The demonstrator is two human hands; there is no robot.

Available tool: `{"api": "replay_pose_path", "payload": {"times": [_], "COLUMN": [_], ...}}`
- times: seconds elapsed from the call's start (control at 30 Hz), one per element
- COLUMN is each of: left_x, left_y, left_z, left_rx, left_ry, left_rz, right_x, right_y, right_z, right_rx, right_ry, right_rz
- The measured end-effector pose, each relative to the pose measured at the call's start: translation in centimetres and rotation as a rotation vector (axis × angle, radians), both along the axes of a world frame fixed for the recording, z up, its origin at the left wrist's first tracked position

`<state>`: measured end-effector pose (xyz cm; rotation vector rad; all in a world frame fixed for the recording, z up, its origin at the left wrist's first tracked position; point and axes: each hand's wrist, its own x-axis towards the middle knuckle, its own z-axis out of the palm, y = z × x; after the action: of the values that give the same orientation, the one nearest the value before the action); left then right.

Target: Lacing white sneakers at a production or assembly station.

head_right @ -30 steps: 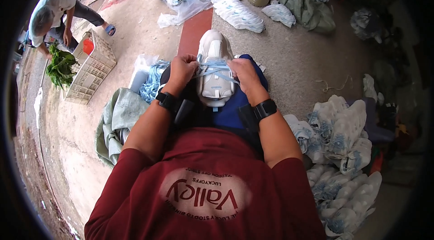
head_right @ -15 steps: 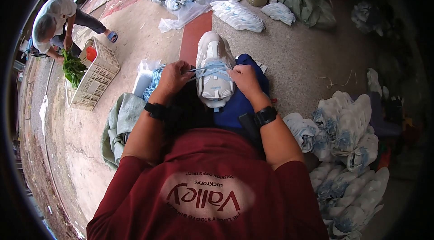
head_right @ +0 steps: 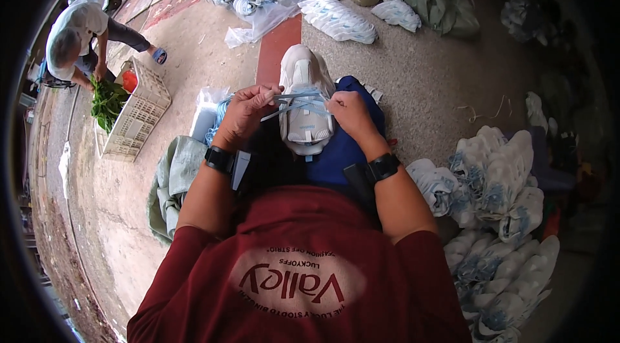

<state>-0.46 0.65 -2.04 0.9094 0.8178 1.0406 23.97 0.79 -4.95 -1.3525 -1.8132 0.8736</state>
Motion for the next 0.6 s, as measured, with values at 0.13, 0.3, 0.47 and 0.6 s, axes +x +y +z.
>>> {"api": "replay_pose_path", "payload": {"times": [0.13,0.3,0.47,0.6], "left_x": [0.6,-0.5,1.3,1.9], "left_y": [0.0,0.9,1.1,0.8], "left_z": [-1.1,-5.3,-3.5,-4.2], "left_rx": [-0.094,0.007,0.137,0.639], "left_ry": [-0.231,-0.141,0.433,0.986], "left_rz": [-0.046,0.078,0.024,0.137], "right_x": [-0.5,1.9,9.5,16.6], "right_y": [0.3,-0.3,-2.1,-5.0], "right_z": [0.7,2.8,2.2,-0.1], "right_rx": [-0.255,-0.414,-0.172,-0.015], "right_ry": [0.353,0.896,1.296,1.334], "right_rz": [-0.095,-0.289,-0.418,-0.414]}}
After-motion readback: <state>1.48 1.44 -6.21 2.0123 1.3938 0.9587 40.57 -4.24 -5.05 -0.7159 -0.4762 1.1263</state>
